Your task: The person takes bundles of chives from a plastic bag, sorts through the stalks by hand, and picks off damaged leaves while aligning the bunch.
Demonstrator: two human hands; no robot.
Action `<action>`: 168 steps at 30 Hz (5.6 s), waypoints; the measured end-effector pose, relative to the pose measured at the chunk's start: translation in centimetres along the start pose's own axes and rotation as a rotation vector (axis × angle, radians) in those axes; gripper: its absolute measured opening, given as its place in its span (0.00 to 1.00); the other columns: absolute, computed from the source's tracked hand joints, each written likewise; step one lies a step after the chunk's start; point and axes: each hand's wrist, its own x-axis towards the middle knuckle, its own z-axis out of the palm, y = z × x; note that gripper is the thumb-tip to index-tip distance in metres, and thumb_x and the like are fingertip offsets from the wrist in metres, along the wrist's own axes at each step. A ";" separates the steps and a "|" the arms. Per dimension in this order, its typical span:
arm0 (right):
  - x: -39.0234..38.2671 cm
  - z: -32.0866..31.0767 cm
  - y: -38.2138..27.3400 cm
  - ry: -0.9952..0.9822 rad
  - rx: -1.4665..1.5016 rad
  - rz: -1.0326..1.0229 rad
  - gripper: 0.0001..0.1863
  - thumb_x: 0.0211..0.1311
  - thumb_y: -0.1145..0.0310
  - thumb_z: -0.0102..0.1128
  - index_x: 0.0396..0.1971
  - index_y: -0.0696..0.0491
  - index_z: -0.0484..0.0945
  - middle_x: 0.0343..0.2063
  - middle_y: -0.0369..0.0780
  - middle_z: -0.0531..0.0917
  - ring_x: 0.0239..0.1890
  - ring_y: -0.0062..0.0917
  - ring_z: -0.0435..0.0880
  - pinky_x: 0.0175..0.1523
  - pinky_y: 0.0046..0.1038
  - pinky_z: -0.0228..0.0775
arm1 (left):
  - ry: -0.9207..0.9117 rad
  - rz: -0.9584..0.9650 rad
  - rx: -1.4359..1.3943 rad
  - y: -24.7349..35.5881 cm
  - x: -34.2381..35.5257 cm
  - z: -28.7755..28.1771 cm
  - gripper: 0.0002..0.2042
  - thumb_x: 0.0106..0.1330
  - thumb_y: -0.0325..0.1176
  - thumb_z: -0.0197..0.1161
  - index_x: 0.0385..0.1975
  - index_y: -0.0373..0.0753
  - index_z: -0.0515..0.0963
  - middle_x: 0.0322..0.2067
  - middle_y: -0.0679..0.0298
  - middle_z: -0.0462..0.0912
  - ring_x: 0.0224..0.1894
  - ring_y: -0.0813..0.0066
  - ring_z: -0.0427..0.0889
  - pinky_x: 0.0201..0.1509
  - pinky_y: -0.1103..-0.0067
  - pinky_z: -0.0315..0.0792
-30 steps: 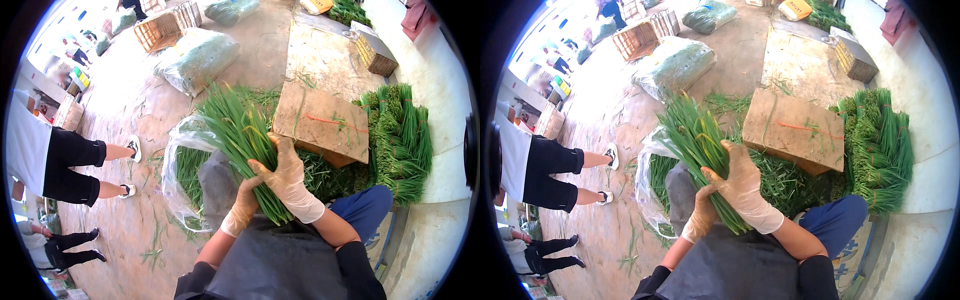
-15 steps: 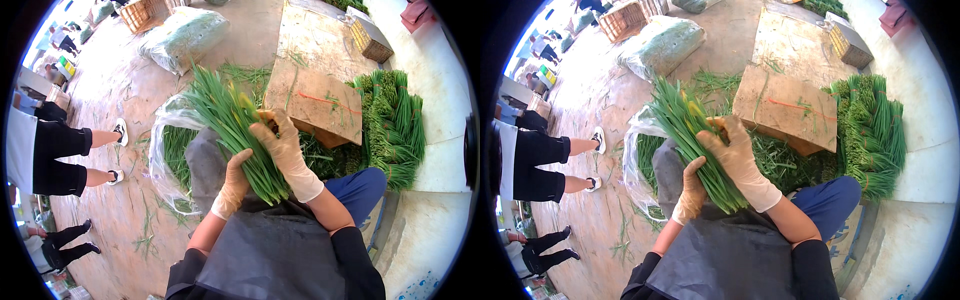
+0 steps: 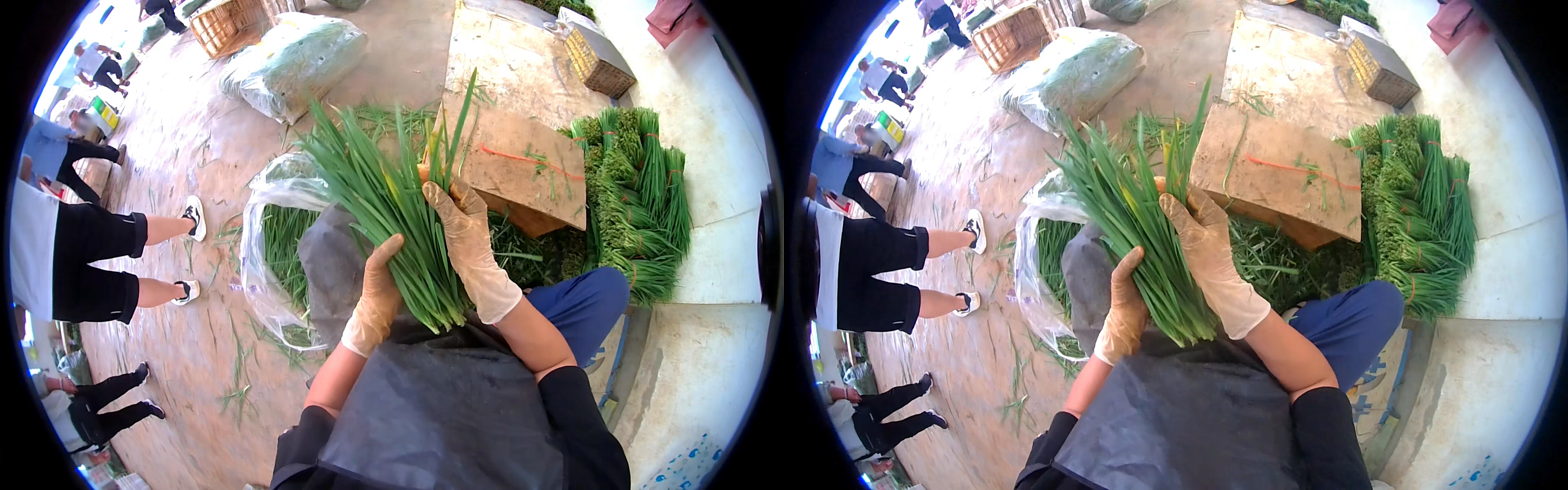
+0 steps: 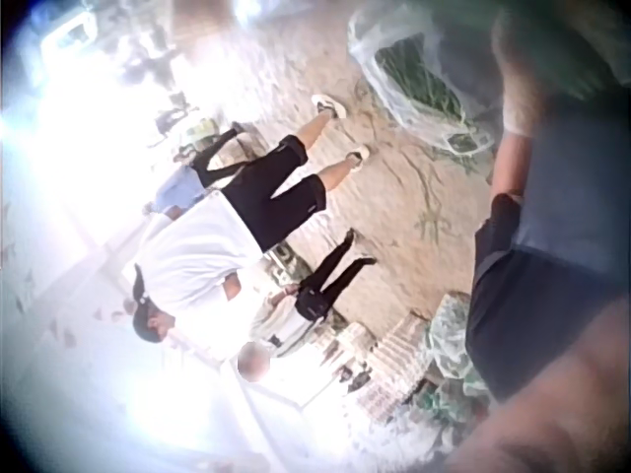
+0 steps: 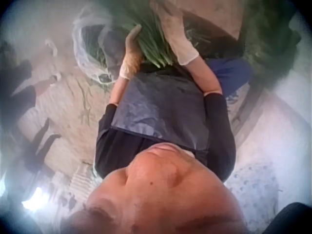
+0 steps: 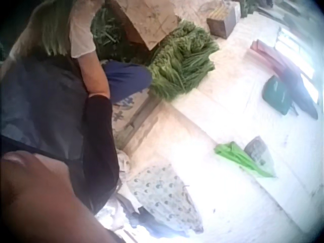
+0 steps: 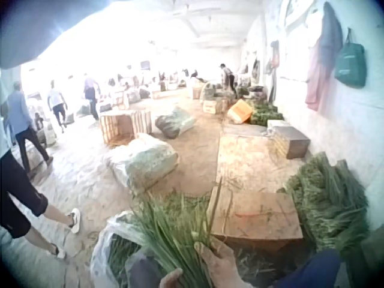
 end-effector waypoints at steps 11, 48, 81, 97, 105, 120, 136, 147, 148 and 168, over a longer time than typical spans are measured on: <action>-0.6 0.2 0.0 0.012 -1.209 -0.704 0.24 0.44 0.63 0.72 0.42 0.55 0.74 0.34 0.43 0.75 0.36 0.38 0.77 0.40 0.36 0.70 | 0.110 0.129 0.066 -1.1 1.2 -0.7 0.22 0.58 0.29 0.60 0.55 0.35 0.69 0.47 0.61 0.77 0.49 0.68 0.78 0.56 0.73 0.72; -0.3 -0.2 -4.4 -0.083 -0.034 -0.256 0.13 0.69 0.61 0.52 0.44 0.55 0.75 0.31 0.36 0.82 0.37 0.23 0.81 0.48 0.25 0.73 | -0.010 0.358 0.252 4.9 4.0 2.1 0.15 0.55 0.25 0.62 0.43 0.33 0.73 0.34 0.60 0.79 0.32 0.68 0.81 0.38 0.73 0.80; 2.1 -6.0 -3.2 -0.585 -0.698 -0.129 0.12 0.63 0.66 0.58 0.43 0.55 0.80 0.32 0.44 0.83 0.30 0.32 0.79 0.37 0.27 0.71 | -0.335 0.638 -0.172 12.8 1.5 -0.5 0.26 0.60 0.27 0.59 0.61 0.37 0.64 0.33 0.67 0.72 0.37 0.77 0.73 0.53 0.74 0.68; -0.9 0.8 2.4 -0.591 -1.071 -0.245 0.63 0.43 0.53 0.71 0.70 0.50 0.32 0.58 0.52 0.66 0.55 0.46 0.72 0.56 0.38 0.68 | -0.175 0.696 0.157 7.5 2.0 1.4 0.28 0.59 0.39 0.61 0.59 0.36 0.64 0.44 0.59 0.77 0.47 0.64 0.78 0.55 0.66 0.72; -0.6 0.8 -0.2 -0.332 -1.248 -0.083 0.46 0.56 0.60 0.63 0.70 0.47 0.44 0.42 0.51 0.81 0.40 0.47 0.82 0.44 0.39 0.75 | -0.199 0.549 0.195 6.2 1.0 1.5 0.30 0.66 0.52 0.57 0.63 0.40 0.62 0.60 0.60 0.67 0.62 0.64 0.67 0.66 0.66 0.62; -5.6 -1.1 1.8 -0.425 -1.272 -0.474 0.53 0.47 0.67 0.63 0.69 0.56 0.38 0.45 0.56 0.75 0.30 0.47 0.81 0.34 0.41 0.76 | 0.003 0.308 0.488 -0.1 -2.6 3.3 0.33 0.55 0.33 0.65 0.62 0.35 0.62 0.58 0.60 0.70 0.64 0.67 0.64 0.68 0.72 0.57; -2.9 -0.6 -8.4 -0.249 -0.792 -0.409 0.16 0.52 0.66 0.72 0.39 0.55 0.78 0.18 0.32 0.75 0.19 0.12 0.70 0.25 0.17 0.63 | 0.082 0.068 0.565 0.8 -6.5 -0.1 0.16 0.52 0.29 0.64 0.39 0.31 0.72 0.26 0.60 0.75 0.27 0.72 0.73 0.32 0.78 0.68; -1.9 -1.9 -4.8 -0.274 -0.781 -0.467 0.08 0.60 0.67 0.62 0.32 0.56 0.79 0.23 0.38 0.81 0.19 0.21 0.77 0.27 0.24 0.70 | 0.100 0.046 0.465 0.9 -7.2 -0.3 0.16 0.49 0.34 0.66 0.34 0.32 0.73 0.23 0.62 0.73 0.23 0.75 0.70 0.27 0.80 0.65; -1.8 -2.8 -4.1 -0.229 -0.909 -0.853 0.07 0.60 0.68 0.62 0.32 0.57 0.79 0.24 0.39 0.82 0.19 0.22 0.78 0.27 0.25 0.71 | 0.107 0.058 0.425 0.9 -7.0 -0.2 0.16 0.49 0.34 0.65 0.34 0.32 0.73 0.22 0.62 0.72 0.22 0.76 0.69 0.26 0.80 0.64; 2.4 -1.9 -7.4 -0.605 -1.428 -1.092 0.15 0.54 0.56 0.63 0.34 0.51 0.80 0.30 0.38 0.81 0.38 0.33 0.79 0.51 0.33 0.69 | 0.197 -0.063 0.786 3.7 -9.7 -1.6 0.16 0.43 0.29 0.67 0.33 0.31 0.76 0.24 0.61 0.78 0.23 0.75 0.74 0.25 0.81 0.66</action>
